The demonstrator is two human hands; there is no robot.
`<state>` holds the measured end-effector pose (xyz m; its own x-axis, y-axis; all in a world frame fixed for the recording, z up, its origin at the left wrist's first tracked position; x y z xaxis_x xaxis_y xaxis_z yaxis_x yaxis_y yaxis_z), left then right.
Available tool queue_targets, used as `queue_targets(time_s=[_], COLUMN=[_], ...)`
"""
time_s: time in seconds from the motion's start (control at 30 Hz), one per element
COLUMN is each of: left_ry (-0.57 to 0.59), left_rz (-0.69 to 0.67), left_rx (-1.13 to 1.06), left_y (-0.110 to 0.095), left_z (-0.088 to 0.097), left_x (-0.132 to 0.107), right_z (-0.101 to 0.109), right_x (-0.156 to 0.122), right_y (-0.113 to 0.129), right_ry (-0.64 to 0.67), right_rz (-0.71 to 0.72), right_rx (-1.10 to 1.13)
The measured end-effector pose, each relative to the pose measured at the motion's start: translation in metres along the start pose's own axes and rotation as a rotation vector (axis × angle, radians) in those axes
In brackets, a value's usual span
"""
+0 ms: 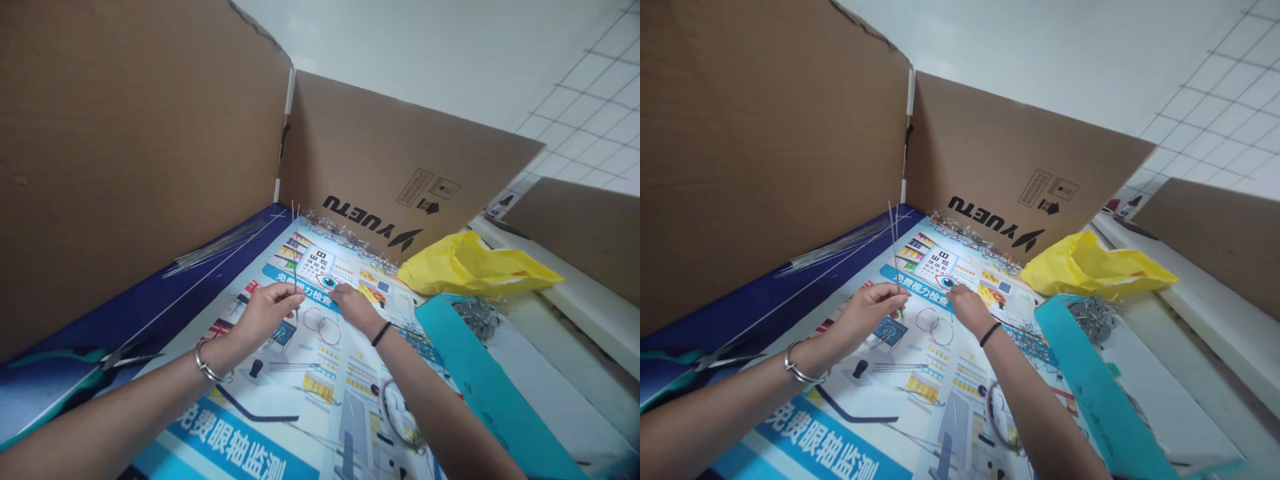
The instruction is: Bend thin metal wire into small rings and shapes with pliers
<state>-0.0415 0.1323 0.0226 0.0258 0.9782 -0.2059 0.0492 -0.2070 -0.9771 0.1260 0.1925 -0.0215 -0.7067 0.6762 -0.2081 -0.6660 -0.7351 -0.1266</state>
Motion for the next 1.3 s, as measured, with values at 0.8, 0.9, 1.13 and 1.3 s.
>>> queue_targets(time_s=[0.8, 0.9, 1.13, 1.3], left_ry=[0.028, 0.029, 0.038, 0.006], left_rz=[-0.004, 0.016, 0.016, 0.037], left_rx=[0.031, 0.041, 0.093, 0.144], left_y=[0.004, 0.006, 0.012, 0.014], left_z=[-0.001, -0.002, -0.009, -0.010], left_x=[0.001, 0.001, 0.000, -0.001], right_z=[0.002, 0.014, 0.020, -0.004], right_x=[0.014, -0.017, -0.136, -0.182], right_y=[-0.021, -0.017, 0.010, 0.022], right_ry=[0.187, 0.170, 0.173, 0.249], right_rz=[-0.063, -0.051, -0.071, -0.119], right_rx=[0.041, 0.058, 0.143, 0.178])
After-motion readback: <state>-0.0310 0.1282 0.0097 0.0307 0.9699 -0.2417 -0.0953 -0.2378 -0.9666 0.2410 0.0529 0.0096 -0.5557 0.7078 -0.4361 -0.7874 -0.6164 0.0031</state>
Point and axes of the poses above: each hand's wrist, its own x-axis towards the middle knuckle, its own z-axis out of the back of the hand, y = z × x, the point moved 10 cm from there along x, towards the middle knuckle, and after that the axes turned 15 degrees about z, right-handed, at the moved point
